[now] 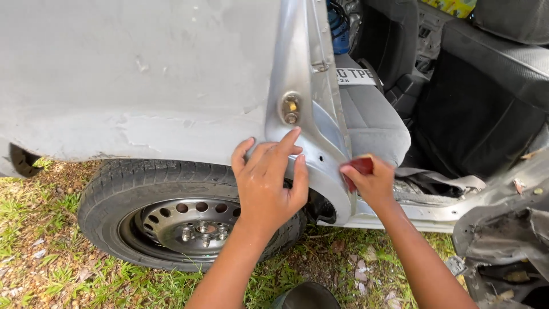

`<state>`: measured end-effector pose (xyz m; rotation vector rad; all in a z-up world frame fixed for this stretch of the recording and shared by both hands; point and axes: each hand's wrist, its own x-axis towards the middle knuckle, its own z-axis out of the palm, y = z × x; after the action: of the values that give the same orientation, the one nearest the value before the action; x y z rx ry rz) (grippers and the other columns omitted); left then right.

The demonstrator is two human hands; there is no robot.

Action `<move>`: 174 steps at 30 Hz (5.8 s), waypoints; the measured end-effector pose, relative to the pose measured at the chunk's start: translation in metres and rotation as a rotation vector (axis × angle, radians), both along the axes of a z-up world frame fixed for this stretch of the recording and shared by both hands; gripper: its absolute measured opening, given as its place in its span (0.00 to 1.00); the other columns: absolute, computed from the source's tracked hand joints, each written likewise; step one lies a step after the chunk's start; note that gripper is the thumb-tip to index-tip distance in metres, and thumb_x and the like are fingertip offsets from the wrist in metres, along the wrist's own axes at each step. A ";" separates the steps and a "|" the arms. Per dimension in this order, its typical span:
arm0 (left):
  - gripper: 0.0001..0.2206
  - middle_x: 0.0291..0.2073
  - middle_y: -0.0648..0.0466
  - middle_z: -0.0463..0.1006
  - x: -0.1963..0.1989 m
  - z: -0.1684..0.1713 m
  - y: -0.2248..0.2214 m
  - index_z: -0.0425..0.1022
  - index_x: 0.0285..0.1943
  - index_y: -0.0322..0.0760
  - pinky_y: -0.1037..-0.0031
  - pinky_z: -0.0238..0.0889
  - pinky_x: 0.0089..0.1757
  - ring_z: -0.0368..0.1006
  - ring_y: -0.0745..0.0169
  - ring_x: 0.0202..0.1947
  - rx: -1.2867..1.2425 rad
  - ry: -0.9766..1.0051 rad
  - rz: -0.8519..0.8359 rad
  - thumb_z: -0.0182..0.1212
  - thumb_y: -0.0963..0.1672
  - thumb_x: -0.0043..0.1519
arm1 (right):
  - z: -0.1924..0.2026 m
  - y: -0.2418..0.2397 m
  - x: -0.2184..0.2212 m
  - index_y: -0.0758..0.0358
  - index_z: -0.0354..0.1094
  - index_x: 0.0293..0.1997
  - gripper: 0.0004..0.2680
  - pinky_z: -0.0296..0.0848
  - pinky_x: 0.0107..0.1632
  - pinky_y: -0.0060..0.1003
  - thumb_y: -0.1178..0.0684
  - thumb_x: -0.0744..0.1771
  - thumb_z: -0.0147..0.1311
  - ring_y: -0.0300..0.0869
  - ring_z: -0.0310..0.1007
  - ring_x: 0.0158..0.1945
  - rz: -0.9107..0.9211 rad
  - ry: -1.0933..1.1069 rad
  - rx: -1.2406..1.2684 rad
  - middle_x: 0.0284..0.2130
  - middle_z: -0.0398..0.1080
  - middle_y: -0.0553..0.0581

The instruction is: Sanding the inner door frame of a car with sandpaper and water to smooth the surface.

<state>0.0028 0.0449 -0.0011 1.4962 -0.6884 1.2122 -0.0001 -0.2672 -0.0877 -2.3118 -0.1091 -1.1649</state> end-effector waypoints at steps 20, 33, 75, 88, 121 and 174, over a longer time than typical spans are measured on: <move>0.18 0.33 0.58 0.82 -0.003 0.000 -0.001 0.74 0.64 0.35 0.56 0.48 0.61 0.77 0.62 0.39 0.046 0.050 -0.018 0.59 0.40 0.63 | 0.096 0.105 0.024 0.54 0.70 0.33 0.15 0.64 0.28 0.33 0.47 0.57 0.78 0.41 0.66 0.25 0.019 0.205 0.273 0.21 0.65 0.53; 0.18 0.32 0.61 0.81 -0.003 -0.003 -0.008 0.75 0.63 0.37 0.58 0.46 0.61 0.76 0.64 0.38 0.061 0.044 0.054 0.60 0.41 0.62 | 0.103 0.138 0.017 0.58 0.65 0.39 0.19 0.64 0.40 0.34 0.46 0.58 0.78 0.42 0.68 0.35 0.098 0.038 0.281 0.27 0.65 0.55; 0.18 0.31 0.61 0.82 -0.005 -0.003 -0.011 0.74 0.62 0.34 0.60 0.49 0.61 0.77 0.63 0.36 -0.012 0.021 -0.009 0.60 0.40 0.61 | 0.106 0.142 0.015 0.57 0.65 0.37 0.23 0.67 0.44 0.43 0.40 0.55 0.80 0.53 0.72 0.36 0.012 -0.060 0.235 0.27 0.68 0.58; 0.19 0.30 0.58 0.82 -0.009 -0.003 -0.003 0.72 0.63 0.32 0.56 0.50 0.61 0.79 0.58 0.36 0.008 0.070 -0.084 0.60 0.39 0.61 | 0.111 0.148 0.012 0.59 0.66 0.37 0.21 0.66 0.45 0.43 0.41 0.57 0.80 0.54 0.70 0.36 0.049 -0.111 0.182 0.27 0.67 0.60; 0.19 0.28 0.61 0.80 0.000 -0.001 -0.021 0.75 0.62 0.34 0.59 0.46 0.59 0.76 0.64 0.34 -0.028 -0.005 0.081 0.61 0.41 0.60 | 0.119 0.145 0.020 0.53 0.67 0.33 0.18 0.66 0.43 0.40 0.39 0.56 0.77 0.47 0.75 0.34 0.088 -0.151 0.053 0.27 0.70 0.51; 0.20 0.27 0.59 0.80 -0.006 0.003 0.001 0.73 0.63 0.32 0.57 0.50 0.58 0.77 0.61 0.33 -0.039 0.022 -0.072 0.57 0.39 0.59 | 0.120 0.136 0.042 0.56 0.67 0.27 0.12 0.61 0.35 0.35 0.46 0.64 0.70 0.41 0.65 0.26 0.259 -0.072 0.123 0.22 0.62 0.51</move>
<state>-0.0028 0.0460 0.0021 1.4386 -0.6951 1.1468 0.0422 -0.1313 0.0320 -2.0775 -0.3437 -1.0904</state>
